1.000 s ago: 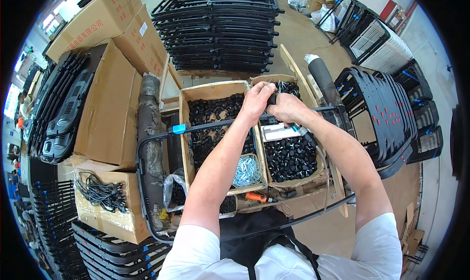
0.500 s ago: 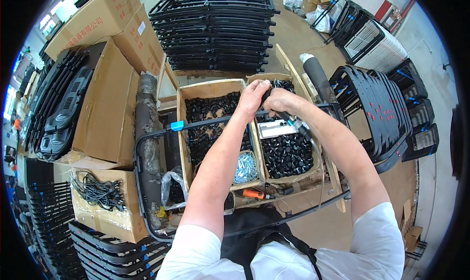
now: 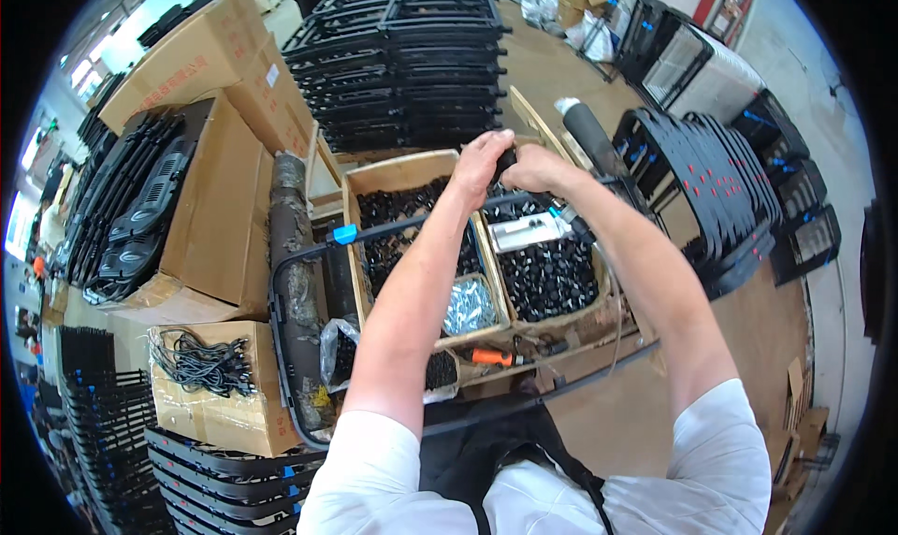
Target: Assembling electronic and plastic components onto an equipment frame using an electric screwdriver and pliers.
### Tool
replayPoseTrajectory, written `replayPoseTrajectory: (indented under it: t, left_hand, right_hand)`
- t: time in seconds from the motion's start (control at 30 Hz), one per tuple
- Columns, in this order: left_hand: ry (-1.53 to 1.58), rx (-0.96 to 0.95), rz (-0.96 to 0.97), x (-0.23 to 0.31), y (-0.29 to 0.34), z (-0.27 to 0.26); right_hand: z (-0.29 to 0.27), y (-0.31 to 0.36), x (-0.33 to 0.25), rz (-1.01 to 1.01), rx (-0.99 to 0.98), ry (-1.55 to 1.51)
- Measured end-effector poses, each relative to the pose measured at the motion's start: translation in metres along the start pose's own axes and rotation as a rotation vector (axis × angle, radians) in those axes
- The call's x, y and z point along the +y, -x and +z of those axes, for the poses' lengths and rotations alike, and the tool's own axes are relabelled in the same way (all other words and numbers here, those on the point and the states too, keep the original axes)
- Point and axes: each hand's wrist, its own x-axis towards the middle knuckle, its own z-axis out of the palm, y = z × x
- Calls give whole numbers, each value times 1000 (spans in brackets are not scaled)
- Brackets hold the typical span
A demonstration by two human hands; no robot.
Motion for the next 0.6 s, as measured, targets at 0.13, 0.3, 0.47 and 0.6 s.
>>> replayPoseTrajectory:
  t: [0.13,0.3,0.47,0.6]
  left_hand:
    - [-7,-173,-137,6,93,74]
    - [91,-269,-298,-39,244,123]
    - [249,-307,-461,-65,314,144]
    - [216,-238,-431,-83,341,152]
  right_hand:
    - [-12,127,23,92,-141,52]
    - [23,277,38,145,-251,184]
    - [64,342,61,167,-319,135]
    - [77,362,73,141,-344,90]
